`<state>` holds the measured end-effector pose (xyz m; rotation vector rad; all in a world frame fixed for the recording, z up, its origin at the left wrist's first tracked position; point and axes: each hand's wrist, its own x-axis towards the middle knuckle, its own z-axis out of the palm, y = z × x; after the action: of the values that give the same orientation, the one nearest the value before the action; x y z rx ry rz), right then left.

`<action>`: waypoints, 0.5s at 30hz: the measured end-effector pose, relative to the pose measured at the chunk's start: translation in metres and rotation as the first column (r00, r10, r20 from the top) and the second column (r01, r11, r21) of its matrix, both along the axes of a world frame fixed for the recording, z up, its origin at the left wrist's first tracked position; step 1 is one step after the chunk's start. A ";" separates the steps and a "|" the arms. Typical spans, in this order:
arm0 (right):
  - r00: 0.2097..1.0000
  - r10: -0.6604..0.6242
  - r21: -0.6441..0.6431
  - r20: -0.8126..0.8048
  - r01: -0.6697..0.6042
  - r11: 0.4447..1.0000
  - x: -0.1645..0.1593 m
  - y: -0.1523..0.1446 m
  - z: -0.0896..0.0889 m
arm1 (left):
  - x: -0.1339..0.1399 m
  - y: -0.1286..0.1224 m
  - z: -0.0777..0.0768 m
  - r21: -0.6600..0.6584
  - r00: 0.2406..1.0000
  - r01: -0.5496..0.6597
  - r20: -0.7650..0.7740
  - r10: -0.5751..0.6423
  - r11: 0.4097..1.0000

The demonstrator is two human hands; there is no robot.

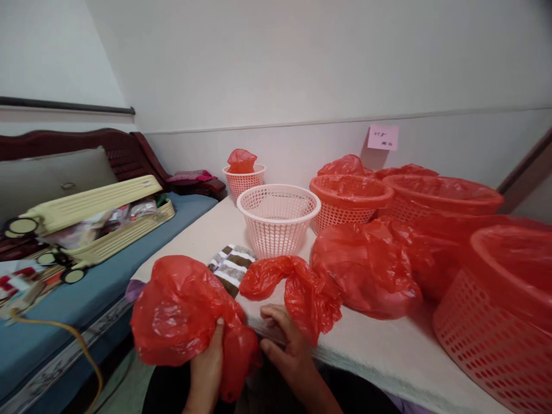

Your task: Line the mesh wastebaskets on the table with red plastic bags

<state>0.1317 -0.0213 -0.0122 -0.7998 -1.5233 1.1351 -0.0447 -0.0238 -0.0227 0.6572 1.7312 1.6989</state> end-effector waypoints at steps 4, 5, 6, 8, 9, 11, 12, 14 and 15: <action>0.966 0.172 0.123 0.194 -0.198 0.972 -0.021 -0.012 0.001 | 0.007 0.001 -0.003 -0.035 0.996 0.046 -0.080 -0.049 0.998; 0.951 0.182 0.122 0.251 -0.218 0.968 -0.024 -0.013 0.001 | 0.008 0.003 0.000 -0.051 0.997 0.031 -0.063 -0.034 0.998; 0.937 0.173 0.117 0.302 -0.217 0.969 -0.026 -0.013 0.001 | 0.009 0.004 0.004 -0.060 0.999 0.006 -0.032 -0.008 0.998; 0.918 0.138 0.111 0.372 -0.192 0.975 -0.025 -0.012 0.002 | 0.010 0.007 0.012 -0.027 0.998 -0.036 0.054 0.038 0.999; 0.914 0.127 0.113 0.385 -0.183 0.976 -0.023 -0.010 0.004 | 0.011 0.008 0.016 0.000 0.993 -0.046 0.112 0.046 0.999; 0.918 0.139 0.113 0.373 -0.194 0.975 -0.016 -0.008 0.007 | 0.010 0.011 0.020 0.032 0.970 -0.067 0.236 0.058 0.997; 0.919 0.153 0.104 0.364 -0.203 0.974 -0.012 -0.007 0.007 | 0.009 0.013 0.022 0.030 0.956 -0.086 0.285 0.074 0.996; 0.909 0.169 0.069 0.382 -0.210 0.975 -0.005 -0.006 0.006 | 0.003 0.016 0.023 -0.008 0.938 -0.142 0.317 0.137 0.990; 0.900 0.164 0.044 0.403 -0.199 0.979 -0.002 -0.005 0.005 | -0.001 0.017 0.024 -0.019 0.939 -0.169 0.300 0.167 0.985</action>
<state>0.1293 -0.0262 -0.0076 -0.8820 -2.0086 1.0753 -0.0453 -0.0070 0.0017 0.2396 1.6000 1.8142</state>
